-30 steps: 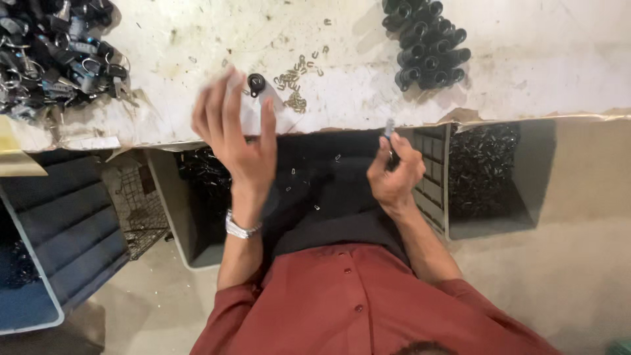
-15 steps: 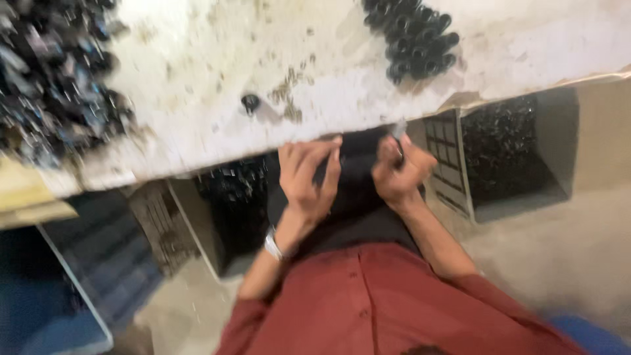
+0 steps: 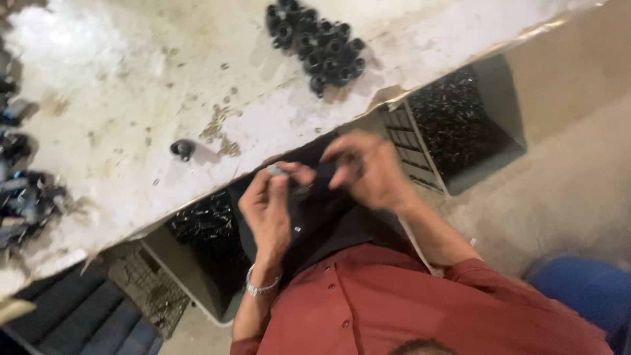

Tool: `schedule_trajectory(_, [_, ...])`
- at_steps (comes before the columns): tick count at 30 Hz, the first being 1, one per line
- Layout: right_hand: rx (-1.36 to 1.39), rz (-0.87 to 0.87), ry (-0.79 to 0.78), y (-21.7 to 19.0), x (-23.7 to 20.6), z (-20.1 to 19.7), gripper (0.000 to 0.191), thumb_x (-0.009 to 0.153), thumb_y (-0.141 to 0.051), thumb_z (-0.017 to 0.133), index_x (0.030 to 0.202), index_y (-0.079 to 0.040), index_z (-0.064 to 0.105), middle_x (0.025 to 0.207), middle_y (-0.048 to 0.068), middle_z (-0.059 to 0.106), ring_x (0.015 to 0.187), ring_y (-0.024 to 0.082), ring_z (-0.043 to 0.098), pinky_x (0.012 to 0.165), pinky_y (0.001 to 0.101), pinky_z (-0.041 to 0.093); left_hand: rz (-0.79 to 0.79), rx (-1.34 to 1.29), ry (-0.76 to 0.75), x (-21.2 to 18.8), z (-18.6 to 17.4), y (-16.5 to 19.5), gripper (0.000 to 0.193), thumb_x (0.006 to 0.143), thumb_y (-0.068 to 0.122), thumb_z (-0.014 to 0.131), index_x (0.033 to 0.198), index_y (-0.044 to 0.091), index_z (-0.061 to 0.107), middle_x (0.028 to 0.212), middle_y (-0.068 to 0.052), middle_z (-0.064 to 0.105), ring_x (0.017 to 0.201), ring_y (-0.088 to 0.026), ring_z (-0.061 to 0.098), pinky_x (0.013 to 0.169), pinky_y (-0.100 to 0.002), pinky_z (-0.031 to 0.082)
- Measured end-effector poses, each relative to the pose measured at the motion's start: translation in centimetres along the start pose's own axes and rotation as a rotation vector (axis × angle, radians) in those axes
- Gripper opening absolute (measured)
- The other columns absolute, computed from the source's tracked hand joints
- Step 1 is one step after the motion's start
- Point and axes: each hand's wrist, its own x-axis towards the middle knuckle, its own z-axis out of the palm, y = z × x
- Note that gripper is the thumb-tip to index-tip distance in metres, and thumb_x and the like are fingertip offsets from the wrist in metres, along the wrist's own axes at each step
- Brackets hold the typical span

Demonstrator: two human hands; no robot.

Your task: The person sits at a workbench and assembles small black plastic components by hand, fitting a small metal clip or spring into each plastic part, then placing the finished assembly into a growing pile on the bench. They repeatedly pick parts from the pile and bins around the bench and continue the same fitting cycle.

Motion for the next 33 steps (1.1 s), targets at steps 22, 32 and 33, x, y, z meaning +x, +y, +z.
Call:
schedule_trajectory(22, [-1.161, -0.430, 0.355, 1.1, 1.4, -9.1, 0.062, 0.080, -0.023, 0.091, 0.137, -0.009, 0.071, 0.125, 0.007, 0.059, 0.106, 0.032, 0.056, 0.087, 0.0419, 0.053, 0.311, 0.471, -0.097, 1.3, 2.6, 3.1, 0.032, 0.098, 0.000, 0.073, 0.129, -0.001, 0.068, 0.106, -0.010, 0.078, 0.096, -0.015, 0.075, 0.087, -0.025, 0.057])
schedule_trajectory(32, [0.145, -0.238, 0.462, 1.0, -2.6, 1.7, 0.010, 0.097, 0.009, 0.074, 0.102, 0.000, 0.073, 0.101, 0.011, 0.071, 0.077, 0.011, 0.063, 0.067, 0.0216, 0.049, 0.406, 0.476, -0.081, 0.8, 2.2, 1.7, 0.036, 0.095, 0.002, 0.079, 0.130, 0.004, 0.068, 0.108, -0.009, 0.077, 0.095, -0.017, 0.076, 0.086, -0.027, 0.060])
schedule_trajectory(33, [0.272, -0.175, 0.449, 0.9, -2.5, 2.5, 0.009, 0.097, 0.009, 0.074, 0.101, 0.001, 0.074, 0.100, 0.012, 0.072, 0.072, 0.010, 0.060, 0.063, 0.0204, 0.046, 0.410, 0.507, -0.061, 0.6, 2.0, 1.6, 0.037, 0.094, 0.002, 0.080, 0.129, 0.005, 0.069, 0.106, -0.009, 0.076, 0.093, -0.018, 0.075, 0.084, -0.027, 0.060])
